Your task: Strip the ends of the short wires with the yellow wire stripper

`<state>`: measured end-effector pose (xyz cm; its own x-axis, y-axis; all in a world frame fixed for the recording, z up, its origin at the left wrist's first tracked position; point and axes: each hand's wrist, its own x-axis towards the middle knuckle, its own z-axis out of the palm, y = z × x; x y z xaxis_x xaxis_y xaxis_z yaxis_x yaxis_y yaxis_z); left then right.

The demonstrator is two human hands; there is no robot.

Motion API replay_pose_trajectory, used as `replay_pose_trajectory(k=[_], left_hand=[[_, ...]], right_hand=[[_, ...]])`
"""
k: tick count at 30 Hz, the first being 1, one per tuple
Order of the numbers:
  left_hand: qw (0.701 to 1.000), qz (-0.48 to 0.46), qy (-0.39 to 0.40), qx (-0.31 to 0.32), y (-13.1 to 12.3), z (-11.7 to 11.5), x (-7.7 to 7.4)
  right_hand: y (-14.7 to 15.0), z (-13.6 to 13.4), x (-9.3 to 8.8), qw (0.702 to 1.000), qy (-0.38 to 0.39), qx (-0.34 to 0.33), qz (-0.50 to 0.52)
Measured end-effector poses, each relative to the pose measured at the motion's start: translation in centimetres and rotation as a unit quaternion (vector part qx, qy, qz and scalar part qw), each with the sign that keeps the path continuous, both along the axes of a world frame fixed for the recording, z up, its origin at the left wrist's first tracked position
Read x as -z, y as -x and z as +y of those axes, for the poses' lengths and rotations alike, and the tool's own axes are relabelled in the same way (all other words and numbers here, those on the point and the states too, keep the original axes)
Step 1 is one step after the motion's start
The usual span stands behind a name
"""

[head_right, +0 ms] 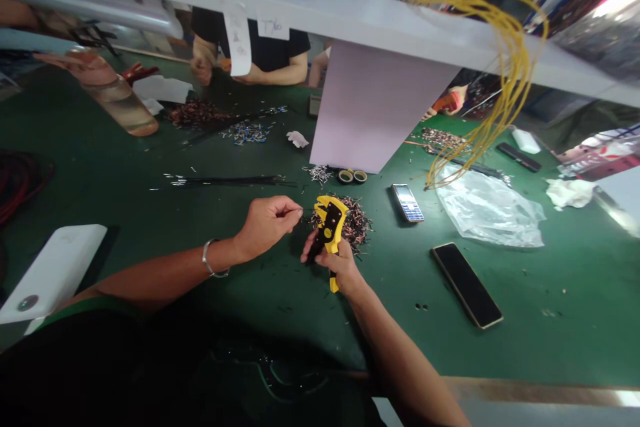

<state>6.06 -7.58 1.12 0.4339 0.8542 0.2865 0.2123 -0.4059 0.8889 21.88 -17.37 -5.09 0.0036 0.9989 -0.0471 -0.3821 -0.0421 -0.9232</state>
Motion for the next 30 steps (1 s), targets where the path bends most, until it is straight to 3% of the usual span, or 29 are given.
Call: replay_pose_trajectory(k=[13, 23, 30], left_hand=[[0.999, 0.042, 0.015, 0.014, -0.6, 0.1, 1.9], [0.994, 0.012, 0.059, 0.091, -0.7, -1.2, 1.0], [0.990, 0.017, 0.074, 0.118, -0.7, -1.4, 0.8]], right_hand=[[0.0, 0.0, -0.3, 0.998, -0.012, 0.056, -0.031], [0.6, 0.0, 0.0, 0.994, -0.012, 0.089, -0.055], [0.5, -0.2, -0.8, 0.990, -0.023, 0.068, -0.119]])
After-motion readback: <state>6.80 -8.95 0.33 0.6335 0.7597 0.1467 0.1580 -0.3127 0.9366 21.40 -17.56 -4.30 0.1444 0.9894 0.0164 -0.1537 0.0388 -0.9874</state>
